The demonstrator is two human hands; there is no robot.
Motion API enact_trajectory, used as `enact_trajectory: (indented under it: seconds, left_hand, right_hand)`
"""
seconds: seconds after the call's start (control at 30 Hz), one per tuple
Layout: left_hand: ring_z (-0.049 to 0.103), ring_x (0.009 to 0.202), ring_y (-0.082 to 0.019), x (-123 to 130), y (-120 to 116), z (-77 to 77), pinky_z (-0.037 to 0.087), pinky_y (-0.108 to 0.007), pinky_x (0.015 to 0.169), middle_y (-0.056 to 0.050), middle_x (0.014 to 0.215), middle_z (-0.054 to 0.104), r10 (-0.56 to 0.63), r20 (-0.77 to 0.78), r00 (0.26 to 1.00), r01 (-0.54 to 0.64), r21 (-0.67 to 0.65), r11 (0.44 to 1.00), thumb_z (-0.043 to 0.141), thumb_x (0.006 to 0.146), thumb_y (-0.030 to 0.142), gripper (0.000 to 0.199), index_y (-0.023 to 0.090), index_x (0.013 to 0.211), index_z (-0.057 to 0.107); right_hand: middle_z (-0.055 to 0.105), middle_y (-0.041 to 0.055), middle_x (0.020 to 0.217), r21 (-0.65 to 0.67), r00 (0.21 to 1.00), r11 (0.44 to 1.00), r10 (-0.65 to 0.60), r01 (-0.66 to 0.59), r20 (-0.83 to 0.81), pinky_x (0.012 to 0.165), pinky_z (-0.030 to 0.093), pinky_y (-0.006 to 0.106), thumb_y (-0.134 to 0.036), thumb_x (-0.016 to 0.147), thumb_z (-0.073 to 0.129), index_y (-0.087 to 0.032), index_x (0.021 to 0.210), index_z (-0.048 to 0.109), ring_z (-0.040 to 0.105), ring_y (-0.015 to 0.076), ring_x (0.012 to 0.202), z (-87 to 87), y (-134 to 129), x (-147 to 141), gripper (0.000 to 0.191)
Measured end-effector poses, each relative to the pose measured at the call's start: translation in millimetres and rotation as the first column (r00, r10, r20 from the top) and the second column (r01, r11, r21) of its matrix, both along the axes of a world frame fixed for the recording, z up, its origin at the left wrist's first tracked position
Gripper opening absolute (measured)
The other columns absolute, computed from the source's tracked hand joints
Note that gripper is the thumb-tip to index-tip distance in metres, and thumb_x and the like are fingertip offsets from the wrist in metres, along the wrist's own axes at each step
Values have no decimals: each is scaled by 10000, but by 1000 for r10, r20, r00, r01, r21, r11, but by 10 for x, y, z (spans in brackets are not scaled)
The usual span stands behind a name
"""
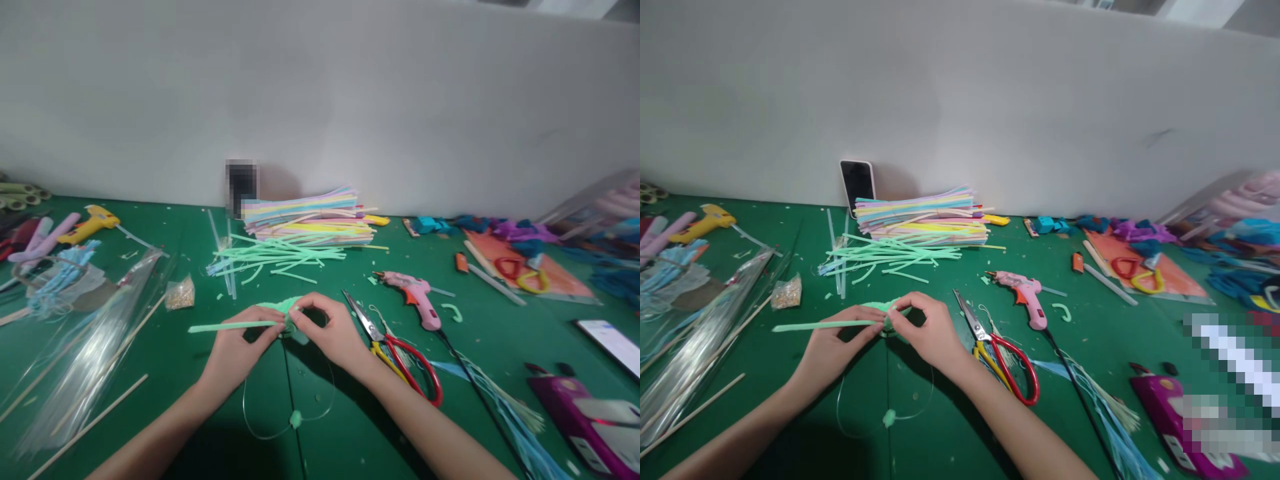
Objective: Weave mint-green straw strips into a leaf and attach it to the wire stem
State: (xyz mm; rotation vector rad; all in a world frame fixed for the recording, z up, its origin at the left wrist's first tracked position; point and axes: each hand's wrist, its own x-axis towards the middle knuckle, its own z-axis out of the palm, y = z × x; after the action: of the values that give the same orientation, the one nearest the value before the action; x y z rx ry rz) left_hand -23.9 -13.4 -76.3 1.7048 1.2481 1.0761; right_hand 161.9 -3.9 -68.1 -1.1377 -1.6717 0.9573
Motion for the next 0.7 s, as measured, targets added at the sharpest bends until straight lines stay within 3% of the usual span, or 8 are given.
enact_trajectory:
  seconds: [0.17,0.37,0.5,0.7]
  left_hand:
    - [694,870,-198,-30,1,13,517,-323,834,-35,892,753,-67,-112,991,63,-41,997,629,856,258,109,201,796,700]
    - [698,821,-189,-21,53,37,508,-286,771,-6,851,757,-110,-211,971,95,-80,992,603,843,233,116,209,760,680]
    - [700,810,-187,-21,68,27,510,-278,740,2,847,757,-139,-275,951,136,-33,990,588,849,228,115,219,772,672]
    - [709,875,-198,-13,30,-27,521,-293,795,-17,931,767,-165,-322,932,183,24,983,576,842,186,128,233,780,676]
  right_hand:
    - [716,21,853,-84,997,996,37,-43,-71,787,519,299,-303,871,629,-197,850,681,662,168,832,13,5,0,120]
    - [721,27,962,-19,1000,999,27,-27,1,839,488,292,-311,951,535,-207,960,648,659,165,916,49,-9,-20,153]
    - [678,48,1054,9,998,998,57,-58,17,852,485,302,-309,1027,352,-215,1095,562,646,157,955,34,-42,-79,241]
    - [614,77,1114,18,993,1000,5,-3,-116,918,497,340,-389,1033,307,-231,1106,492,629,169,1047,-47,-59,-171,254]
